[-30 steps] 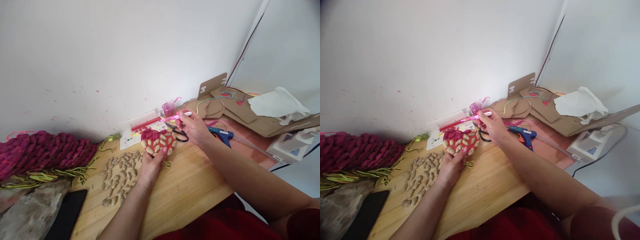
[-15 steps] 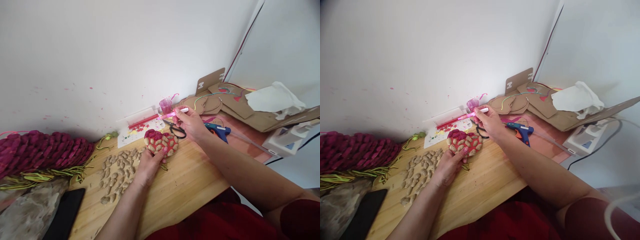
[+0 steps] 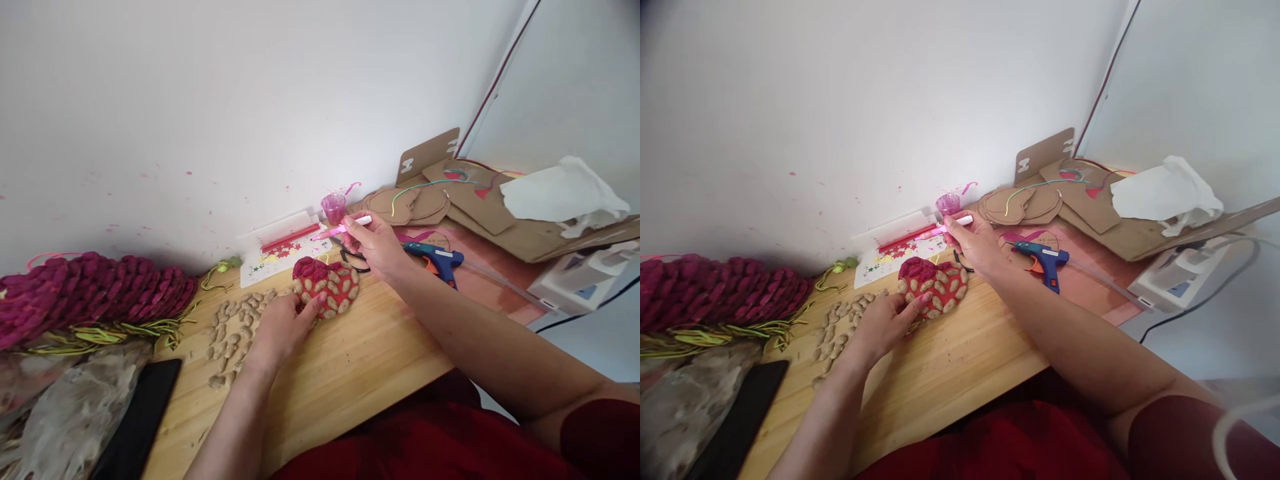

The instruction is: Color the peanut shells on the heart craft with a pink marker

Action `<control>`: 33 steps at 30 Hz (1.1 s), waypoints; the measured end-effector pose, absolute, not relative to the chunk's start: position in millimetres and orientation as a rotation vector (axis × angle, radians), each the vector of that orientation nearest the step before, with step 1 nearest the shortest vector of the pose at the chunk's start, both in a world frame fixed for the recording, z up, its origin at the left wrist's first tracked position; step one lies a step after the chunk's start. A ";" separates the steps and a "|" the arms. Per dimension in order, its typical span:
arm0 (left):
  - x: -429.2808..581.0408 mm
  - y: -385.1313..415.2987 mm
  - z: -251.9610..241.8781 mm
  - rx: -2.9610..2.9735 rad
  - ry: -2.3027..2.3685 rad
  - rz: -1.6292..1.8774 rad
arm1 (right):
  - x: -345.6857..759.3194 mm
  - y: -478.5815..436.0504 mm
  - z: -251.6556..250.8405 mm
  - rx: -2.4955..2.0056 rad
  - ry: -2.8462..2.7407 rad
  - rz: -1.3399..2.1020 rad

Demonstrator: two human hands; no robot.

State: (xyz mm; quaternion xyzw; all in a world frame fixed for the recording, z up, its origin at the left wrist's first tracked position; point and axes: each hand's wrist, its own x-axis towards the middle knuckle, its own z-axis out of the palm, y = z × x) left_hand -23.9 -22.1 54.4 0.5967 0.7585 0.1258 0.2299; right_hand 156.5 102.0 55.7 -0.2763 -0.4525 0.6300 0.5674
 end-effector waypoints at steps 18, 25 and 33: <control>-42.6 2.0 71.4 1.615 2.093 1.049 | 155.2 100.4 56.3 -0.647 -1.088 1.499; -34.2 27.0 67.0 1.616 1.963 1.102 | 154.3 99.5 57.0 -0.644 -1.100 1.489; -28.2 37.3 71.3 1.664 1.960 1.073 | 153.8 98.4 58.1 -0.645 -1.068 1.507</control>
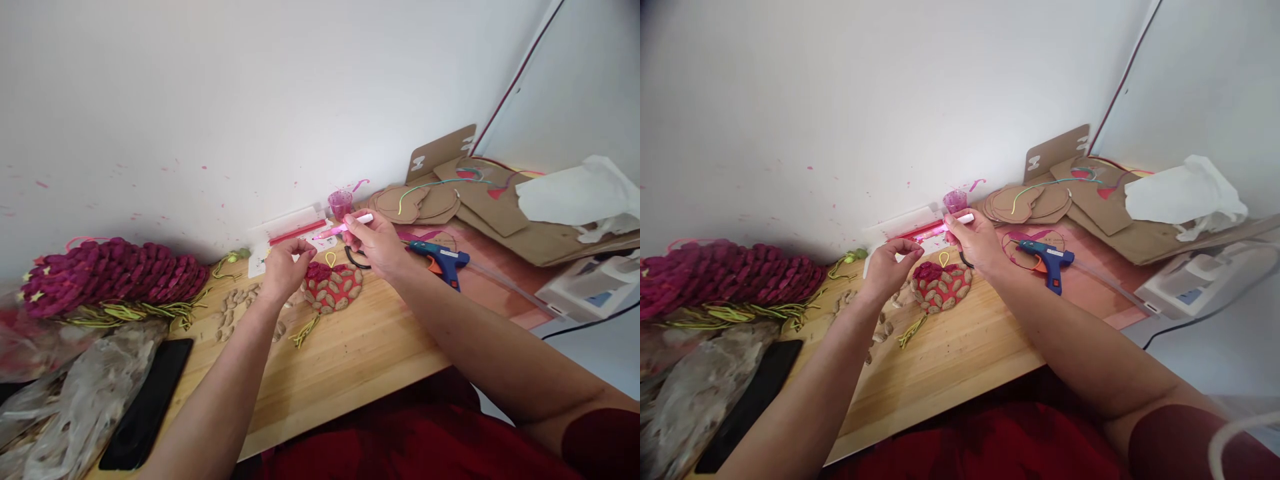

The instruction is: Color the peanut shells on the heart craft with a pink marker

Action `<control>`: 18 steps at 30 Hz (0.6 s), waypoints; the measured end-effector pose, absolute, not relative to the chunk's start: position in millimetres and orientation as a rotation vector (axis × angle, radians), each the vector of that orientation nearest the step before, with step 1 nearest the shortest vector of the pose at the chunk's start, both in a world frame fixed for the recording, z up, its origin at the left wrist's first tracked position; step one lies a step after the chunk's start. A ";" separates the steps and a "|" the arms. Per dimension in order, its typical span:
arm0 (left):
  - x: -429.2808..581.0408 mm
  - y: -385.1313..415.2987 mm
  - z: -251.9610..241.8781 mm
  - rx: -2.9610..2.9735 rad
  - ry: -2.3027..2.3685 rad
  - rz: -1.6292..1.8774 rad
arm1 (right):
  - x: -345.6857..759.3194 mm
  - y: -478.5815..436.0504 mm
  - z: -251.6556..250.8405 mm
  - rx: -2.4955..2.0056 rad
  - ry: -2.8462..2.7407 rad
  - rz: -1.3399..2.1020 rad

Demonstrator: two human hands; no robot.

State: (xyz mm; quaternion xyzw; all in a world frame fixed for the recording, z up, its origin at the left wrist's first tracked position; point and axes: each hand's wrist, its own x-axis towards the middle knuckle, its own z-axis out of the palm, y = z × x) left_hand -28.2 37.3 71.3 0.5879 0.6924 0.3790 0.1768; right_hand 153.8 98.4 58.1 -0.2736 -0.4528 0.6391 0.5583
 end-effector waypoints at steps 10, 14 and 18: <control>-43.4 31.6 85.1 1.626 1.888 1.215 | 153.0 102.2 53.6 -0.876 -1.025 1.511; -45.6 25.3 96.2 1.581 1.869 1.282 | 152.1 101.0 49.9 -0.931 -1.147 1.561; -52.1 13.4 103.9 1.535 1.833 1.330 | 151.2 100.4 49.2 -0.935 -1.158 1.545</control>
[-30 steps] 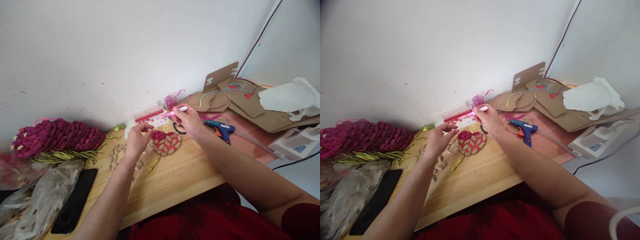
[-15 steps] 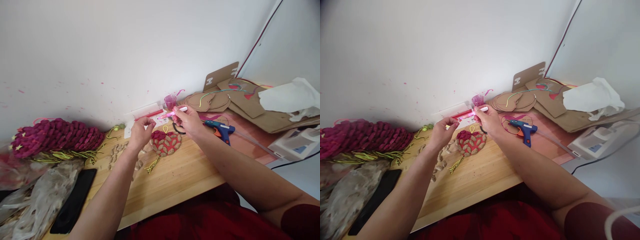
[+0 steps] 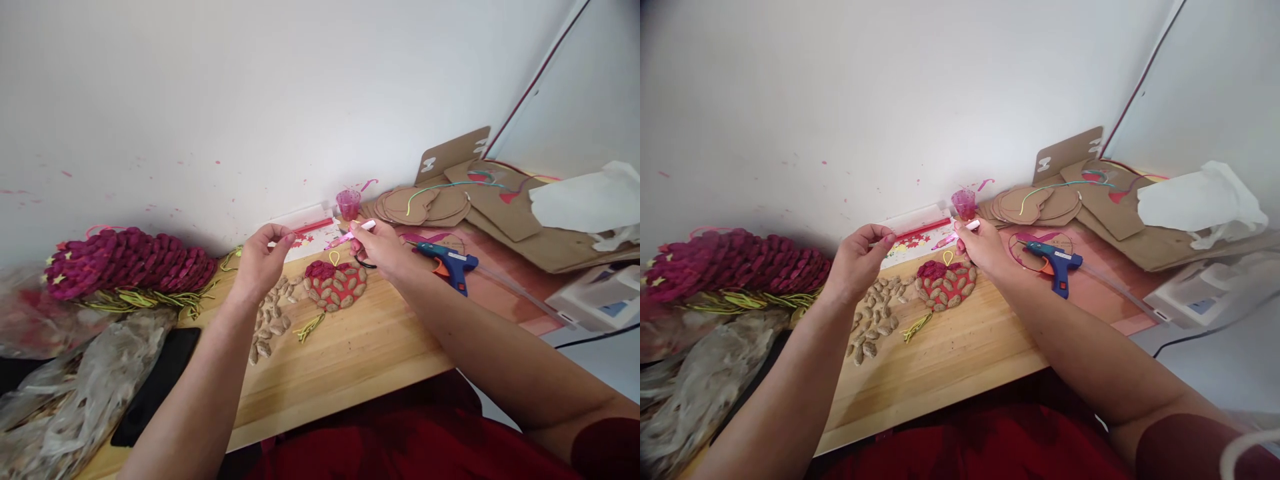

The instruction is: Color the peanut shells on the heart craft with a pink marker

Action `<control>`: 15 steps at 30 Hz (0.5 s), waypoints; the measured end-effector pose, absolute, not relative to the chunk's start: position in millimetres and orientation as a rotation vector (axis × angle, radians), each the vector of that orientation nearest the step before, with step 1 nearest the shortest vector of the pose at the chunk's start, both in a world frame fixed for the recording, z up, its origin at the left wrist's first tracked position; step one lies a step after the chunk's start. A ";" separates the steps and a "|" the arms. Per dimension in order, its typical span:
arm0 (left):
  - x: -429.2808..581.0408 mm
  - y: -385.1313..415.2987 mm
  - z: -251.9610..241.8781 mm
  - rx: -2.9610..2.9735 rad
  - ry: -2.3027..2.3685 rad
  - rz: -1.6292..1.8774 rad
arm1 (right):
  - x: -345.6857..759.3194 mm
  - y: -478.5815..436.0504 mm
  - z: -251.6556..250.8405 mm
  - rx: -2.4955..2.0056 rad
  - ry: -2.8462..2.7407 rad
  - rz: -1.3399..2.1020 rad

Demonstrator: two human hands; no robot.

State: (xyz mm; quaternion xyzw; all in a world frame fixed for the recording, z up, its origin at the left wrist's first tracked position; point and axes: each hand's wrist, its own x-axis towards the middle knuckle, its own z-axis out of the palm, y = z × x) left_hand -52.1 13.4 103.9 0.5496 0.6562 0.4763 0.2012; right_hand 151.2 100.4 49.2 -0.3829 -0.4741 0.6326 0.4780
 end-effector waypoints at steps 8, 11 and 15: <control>-81.5 -43.9 119.6 1.382 1.871 1.424 | 151.4 101.3 46.3 -0.913 -1.210 1.502; -93.1 -72.9 125.9 1.343 1.914 1.483 | 152.2 100.5 45.7 -0.909 -1.248 1.500; -109.4 -114.5 128.5 1.282 1.991 1.533 | 152.4 98.3 48.3 -0.923 -1.272 1.508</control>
